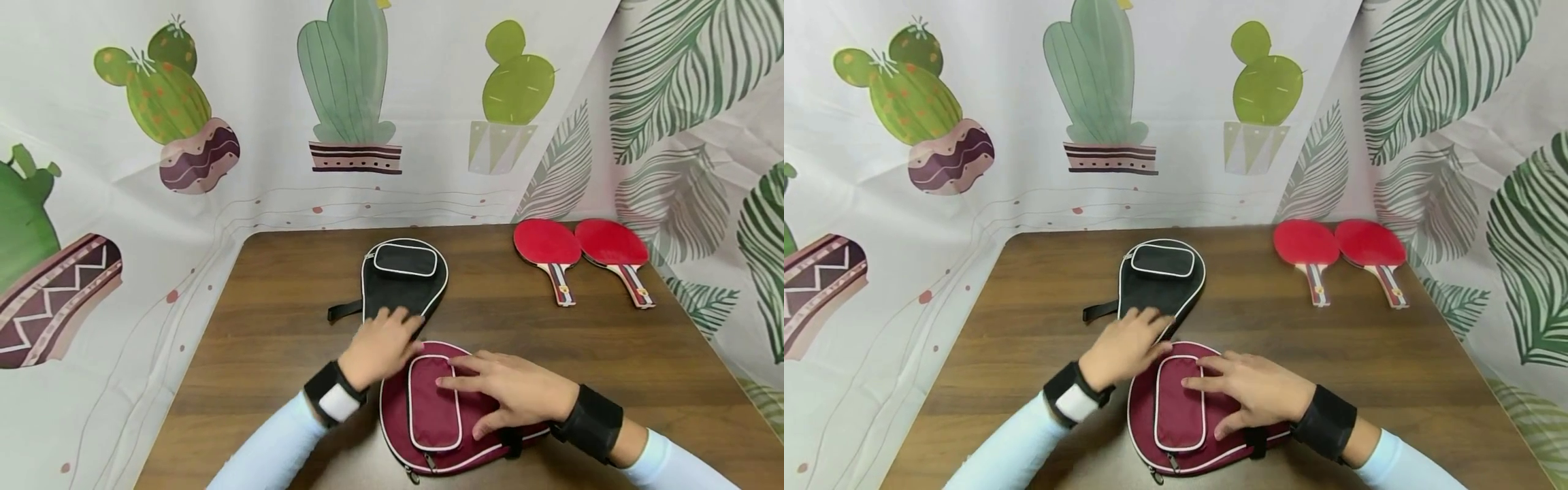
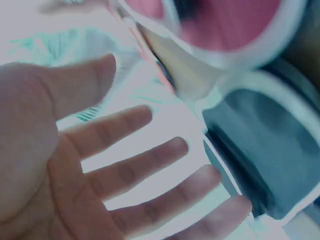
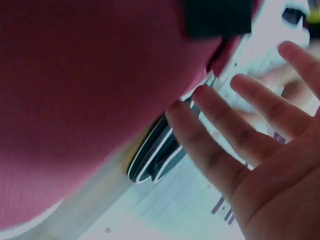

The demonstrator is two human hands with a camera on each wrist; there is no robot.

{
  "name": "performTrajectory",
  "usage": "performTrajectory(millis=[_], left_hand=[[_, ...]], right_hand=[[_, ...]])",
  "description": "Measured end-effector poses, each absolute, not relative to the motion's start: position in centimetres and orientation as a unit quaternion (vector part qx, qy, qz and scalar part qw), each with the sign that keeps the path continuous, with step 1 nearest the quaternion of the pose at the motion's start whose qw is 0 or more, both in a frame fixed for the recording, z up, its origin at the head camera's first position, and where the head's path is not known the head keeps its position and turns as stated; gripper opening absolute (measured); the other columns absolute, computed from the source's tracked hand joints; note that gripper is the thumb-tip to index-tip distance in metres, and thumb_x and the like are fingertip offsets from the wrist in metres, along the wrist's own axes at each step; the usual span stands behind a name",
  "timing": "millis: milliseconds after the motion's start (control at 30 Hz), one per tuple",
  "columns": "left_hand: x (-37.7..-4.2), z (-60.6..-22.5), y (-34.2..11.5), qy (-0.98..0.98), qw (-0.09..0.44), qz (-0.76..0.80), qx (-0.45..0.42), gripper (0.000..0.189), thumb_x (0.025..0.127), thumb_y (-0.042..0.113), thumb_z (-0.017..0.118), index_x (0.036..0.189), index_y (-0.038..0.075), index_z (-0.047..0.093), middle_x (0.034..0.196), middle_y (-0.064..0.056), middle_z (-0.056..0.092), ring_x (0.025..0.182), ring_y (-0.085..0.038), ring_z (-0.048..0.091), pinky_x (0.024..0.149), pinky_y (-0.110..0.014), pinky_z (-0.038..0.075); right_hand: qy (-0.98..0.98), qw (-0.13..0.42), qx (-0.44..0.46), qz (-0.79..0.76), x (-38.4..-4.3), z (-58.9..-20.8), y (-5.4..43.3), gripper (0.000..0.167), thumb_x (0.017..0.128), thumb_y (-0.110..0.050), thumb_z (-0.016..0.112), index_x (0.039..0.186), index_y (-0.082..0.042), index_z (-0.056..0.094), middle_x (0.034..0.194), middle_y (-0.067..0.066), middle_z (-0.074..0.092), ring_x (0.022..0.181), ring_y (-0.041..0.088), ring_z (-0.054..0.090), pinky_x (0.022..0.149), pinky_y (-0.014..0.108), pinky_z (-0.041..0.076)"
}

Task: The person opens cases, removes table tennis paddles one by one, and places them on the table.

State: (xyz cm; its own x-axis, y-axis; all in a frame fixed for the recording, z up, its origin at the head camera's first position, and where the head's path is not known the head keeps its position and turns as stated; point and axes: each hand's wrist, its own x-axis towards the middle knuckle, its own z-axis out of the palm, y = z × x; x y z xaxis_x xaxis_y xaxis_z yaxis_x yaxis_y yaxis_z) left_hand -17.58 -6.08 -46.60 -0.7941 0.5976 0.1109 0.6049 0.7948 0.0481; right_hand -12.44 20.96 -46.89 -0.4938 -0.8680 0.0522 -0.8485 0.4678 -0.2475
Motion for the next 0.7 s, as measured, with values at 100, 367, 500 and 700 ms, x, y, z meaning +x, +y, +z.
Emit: performTrajectory(millis=[100, 367, 500, 700], left_hand=[[-20.6, -46.7, -5.8, -0.955, 0.037, -0.026, -0.292, 0.049, 0.098, 0.04, 0.068, 0.143, 0.021, 0.06, 0.133, -0.012, 0.06, 0.111, -0.038, 0.06, 0.074, -0.054, 0.058], [-24.3, -48.2, -4.9, -0.969, -0.106, -0.033, -0.22, 0.059, 0.098, 0.047, 0.066, 0.153, 0.031, 0.05, 0.156, -0.014, 0.042, 0.135, -0.051, 0.041, 0.085, -0.075, 0.048], [-24.4, -48.5, -4.8, -0.968, -0.146, -0.033, -0.201, 0.057, 0.1, 0.049, 0.061, 0.153, 0.032, 0.05, 0.156, -0.011, 0.043, 0.138, -0.049, 0.039, 0.09, -0.075, 0.046], [-24.6, -48.6, -5.0, -0.968, -0.144, -0.026, -0.203, 0.061, 0.098, 0.055, 0.061, 0.153, 0.033, 0.05, 0.155, -0.01, 0.045, 0.138, -0.048, 0.041, 0.092, -0.074, 0.046]], right_hand=[[0.858, 0.045, -0.504, -0.083, -11.9, -47.0, 20.4, 0.072, 0.087, -0.063, 0.07, 0.15, -0.034, 0.053, 0.147, 0.013, 0.054, 0.119, 0.031, 0.057, 0.094, 0.048, 0.054], [0.869, 0.063, -0.49, -0.029, -11.6, -47.0, 19.2, 0.072, 0.076, -0.057, 0.084, 0.142, -0.036, 0.062, 0.147, 0.014, 0.052, 0.12, 0.034, 0.056, 0.088, 0.042, 0.057], [0.871, 0.091, -0.481, -0.035, -11.5, -46.9, 19.0, 0.07, 0.078, -0.056, 0.082, 0.142, -0.038, 0.061, 0.147, 0.013, 0.051, 0.121, 0.033, 0.055, 0.086, 0.042, 0.057], [0.872, 0.092, -0.48, -0.04, -11.7, -46.8, 19.1, 0.068, 0.078, -0.055, 0.083, 0.141, -0.038, 0.062, 0.145, 0.012, 0.052, 0.12, 0.034, 0.056, 0.083, 0.041, 0.058]])
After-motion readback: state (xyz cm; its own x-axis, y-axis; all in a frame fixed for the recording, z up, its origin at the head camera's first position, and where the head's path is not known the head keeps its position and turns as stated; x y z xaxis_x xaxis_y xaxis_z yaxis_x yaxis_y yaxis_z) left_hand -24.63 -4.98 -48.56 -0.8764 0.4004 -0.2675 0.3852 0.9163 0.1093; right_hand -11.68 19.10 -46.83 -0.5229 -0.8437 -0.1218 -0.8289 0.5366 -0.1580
